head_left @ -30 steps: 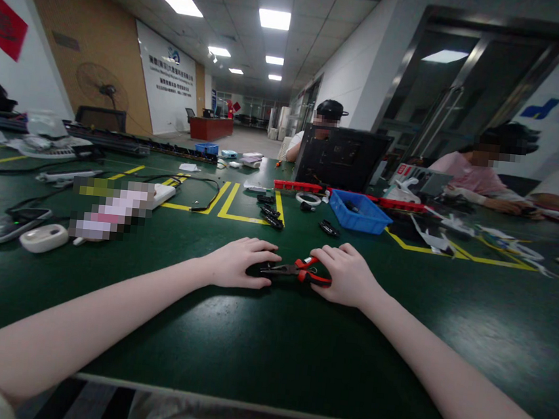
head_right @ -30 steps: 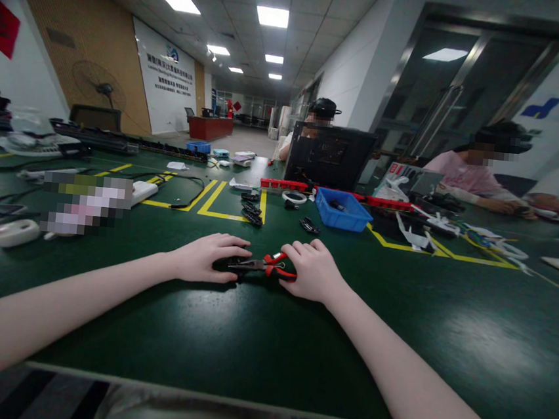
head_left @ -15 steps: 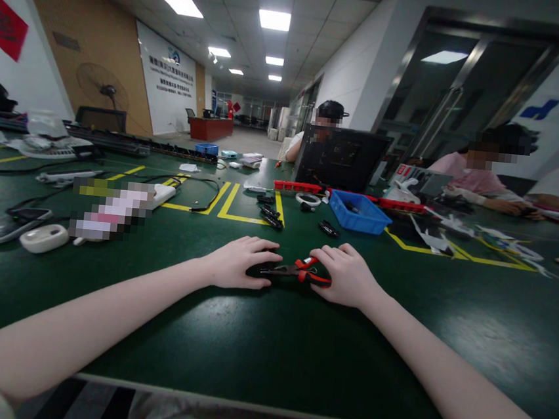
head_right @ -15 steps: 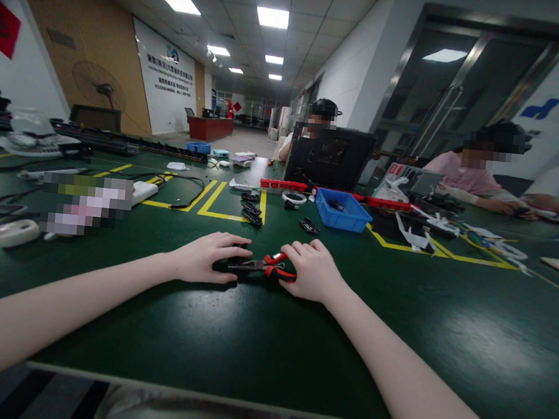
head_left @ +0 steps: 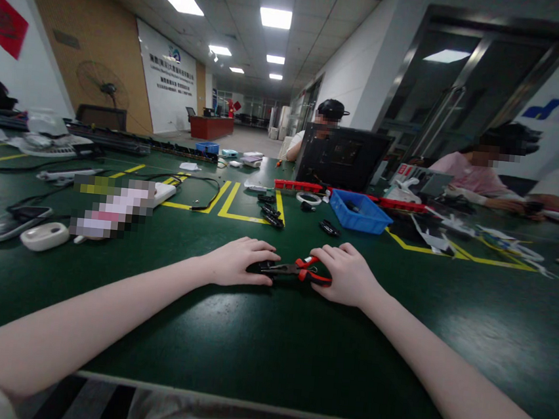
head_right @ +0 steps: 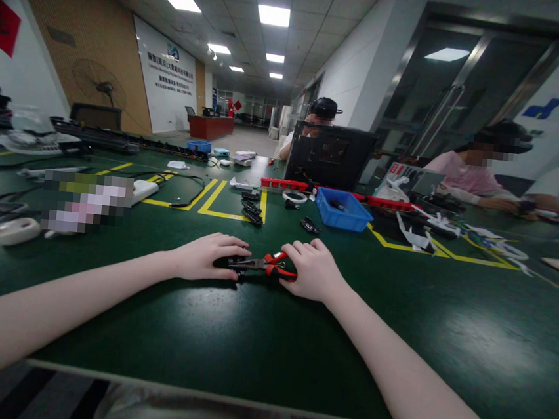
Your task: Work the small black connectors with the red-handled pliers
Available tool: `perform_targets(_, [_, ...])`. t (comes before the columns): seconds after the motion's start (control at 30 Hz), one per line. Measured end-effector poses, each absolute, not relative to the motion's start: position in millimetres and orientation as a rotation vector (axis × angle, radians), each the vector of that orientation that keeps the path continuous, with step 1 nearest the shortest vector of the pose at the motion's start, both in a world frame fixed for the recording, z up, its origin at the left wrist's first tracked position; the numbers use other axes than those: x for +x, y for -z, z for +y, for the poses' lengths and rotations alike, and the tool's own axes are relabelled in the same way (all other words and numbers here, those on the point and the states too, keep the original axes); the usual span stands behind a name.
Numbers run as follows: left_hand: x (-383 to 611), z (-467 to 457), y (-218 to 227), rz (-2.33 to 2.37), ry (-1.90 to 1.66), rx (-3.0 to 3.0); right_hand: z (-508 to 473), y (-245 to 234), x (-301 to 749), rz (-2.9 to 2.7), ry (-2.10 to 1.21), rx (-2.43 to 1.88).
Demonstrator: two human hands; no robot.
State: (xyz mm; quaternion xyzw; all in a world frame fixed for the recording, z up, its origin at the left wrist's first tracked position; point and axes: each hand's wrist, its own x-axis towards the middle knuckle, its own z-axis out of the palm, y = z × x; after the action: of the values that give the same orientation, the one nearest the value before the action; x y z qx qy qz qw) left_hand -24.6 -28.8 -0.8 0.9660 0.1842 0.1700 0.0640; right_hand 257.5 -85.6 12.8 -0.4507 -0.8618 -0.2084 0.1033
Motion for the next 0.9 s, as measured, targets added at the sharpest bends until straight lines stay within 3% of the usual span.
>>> perform_targets(0.9, [-24.7, -30.4, 0.6, 0.521, -0.558, 2.981, -85.7, -13.7, 255.8, -2.569, 0.617, -1.341])
